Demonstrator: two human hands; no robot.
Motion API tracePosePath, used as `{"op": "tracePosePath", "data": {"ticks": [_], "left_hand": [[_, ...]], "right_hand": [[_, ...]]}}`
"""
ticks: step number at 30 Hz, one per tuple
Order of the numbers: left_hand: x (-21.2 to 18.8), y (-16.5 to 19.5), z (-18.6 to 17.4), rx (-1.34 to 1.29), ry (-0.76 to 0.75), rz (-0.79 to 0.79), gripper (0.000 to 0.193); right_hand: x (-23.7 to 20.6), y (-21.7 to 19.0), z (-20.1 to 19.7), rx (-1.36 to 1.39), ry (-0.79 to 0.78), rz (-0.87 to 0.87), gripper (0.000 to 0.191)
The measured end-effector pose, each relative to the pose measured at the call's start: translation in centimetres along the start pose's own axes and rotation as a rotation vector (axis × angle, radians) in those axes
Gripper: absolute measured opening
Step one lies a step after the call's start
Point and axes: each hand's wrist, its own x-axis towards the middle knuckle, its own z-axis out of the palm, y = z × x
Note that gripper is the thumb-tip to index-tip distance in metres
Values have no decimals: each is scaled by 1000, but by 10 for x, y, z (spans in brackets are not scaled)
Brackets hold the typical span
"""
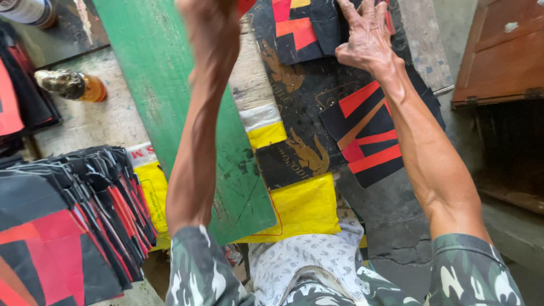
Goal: The person aligns black fabric strips and cut pieces onto red-and-black patterned sheets, pressing the edges down with their fingers to attach them. They work on one sheet at a time on a green board and stack the finished sheets on a pile to the left.
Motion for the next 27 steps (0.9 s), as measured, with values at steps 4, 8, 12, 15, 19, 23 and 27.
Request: {"op": "tracePosePath", "data": {"ticks": [4,8,12,15,19,23,27], "left_hand": [[-109,93,-99,243,-176,125,48],[-224,126,-104,405,-576,-146,71],[-289,127,-96,355,-347,-174,82],[-314,123,-110,476,-234,-189,87],[-335,114,-133,414,-257,-223,82],[-339,104,-140,417,-397,-204,86],[-334,101,-145,540,-592,-108,80]], "right_hand": [[-6,-3,-9,-46,70,-101,86],[-46,-67,-35,46,222,-137,64],[-140,-210,-10,498,195,-95,36],[-190,-291,21,366,61,-173,75],[-213,-315,35,158,-86,-117,92],[-208,-316,27,93,-77,-213,86],[-194,-299,-21,177,-117,-205,43]]}}
